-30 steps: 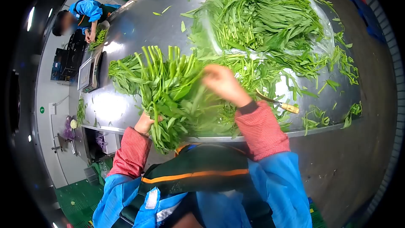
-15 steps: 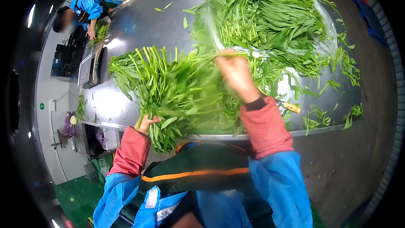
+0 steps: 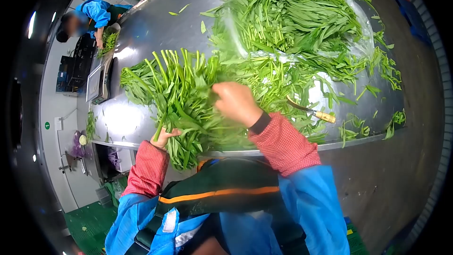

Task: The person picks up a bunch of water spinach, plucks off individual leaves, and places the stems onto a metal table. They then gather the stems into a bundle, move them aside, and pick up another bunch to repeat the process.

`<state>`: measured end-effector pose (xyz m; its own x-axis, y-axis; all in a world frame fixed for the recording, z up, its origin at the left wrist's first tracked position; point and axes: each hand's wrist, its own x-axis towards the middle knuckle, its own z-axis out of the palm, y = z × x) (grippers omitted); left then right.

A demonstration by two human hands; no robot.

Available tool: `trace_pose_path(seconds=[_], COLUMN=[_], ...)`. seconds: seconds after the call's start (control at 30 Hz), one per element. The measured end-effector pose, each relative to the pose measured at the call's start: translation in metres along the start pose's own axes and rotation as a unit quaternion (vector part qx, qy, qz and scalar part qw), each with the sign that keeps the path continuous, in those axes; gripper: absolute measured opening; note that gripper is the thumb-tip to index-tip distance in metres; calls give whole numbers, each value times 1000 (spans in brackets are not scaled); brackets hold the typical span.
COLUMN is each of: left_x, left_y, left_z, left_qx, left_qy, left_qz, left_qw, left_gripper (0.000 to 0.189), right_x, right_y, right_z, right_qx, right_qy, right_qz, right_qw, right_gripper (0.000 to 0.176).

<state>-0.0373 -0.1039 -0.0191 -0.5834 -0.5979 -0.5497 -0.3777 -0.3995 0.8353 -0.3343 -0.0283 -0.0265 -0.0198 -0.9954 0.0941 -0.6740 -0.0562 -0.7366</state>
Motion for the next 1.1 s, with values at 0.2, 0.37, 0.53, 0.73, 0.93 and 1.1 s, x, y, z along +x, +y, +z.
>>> trace_pose_path(seconds=[0.2,0.37,0.53,0.73,0.93,1.1], left_x=[-13,-18,-8,-15,-20,-13], left_y=[-5,-6,4,11,17,25], left_z=[-11,-15,-6,-8,-17,-8], left_qx=[-14,-58,-30,-29,-31,-17], left_qy=[-14,-20,-31,-39,-40,-47], left_qz=[-7,-20,-19,-23,-25,-21], left_qw=[1000,998,999,999,998,999], left_gripper=[57,57,57,57,57,57], right_x=[2,-8,11,14,12,37], right_y=[55,95,29,44,82,45], right_z=[-52,-59,-27,-55,-58,-26], right_qx=[514,415,292,530,429,512], right_qy=[264,123,-16,165,79,-129], right_qz=[202,179,-17,120,109,85], right_qw=[791,884,956,823,893,845], right_gripper=[12,32,65,16,39,67])
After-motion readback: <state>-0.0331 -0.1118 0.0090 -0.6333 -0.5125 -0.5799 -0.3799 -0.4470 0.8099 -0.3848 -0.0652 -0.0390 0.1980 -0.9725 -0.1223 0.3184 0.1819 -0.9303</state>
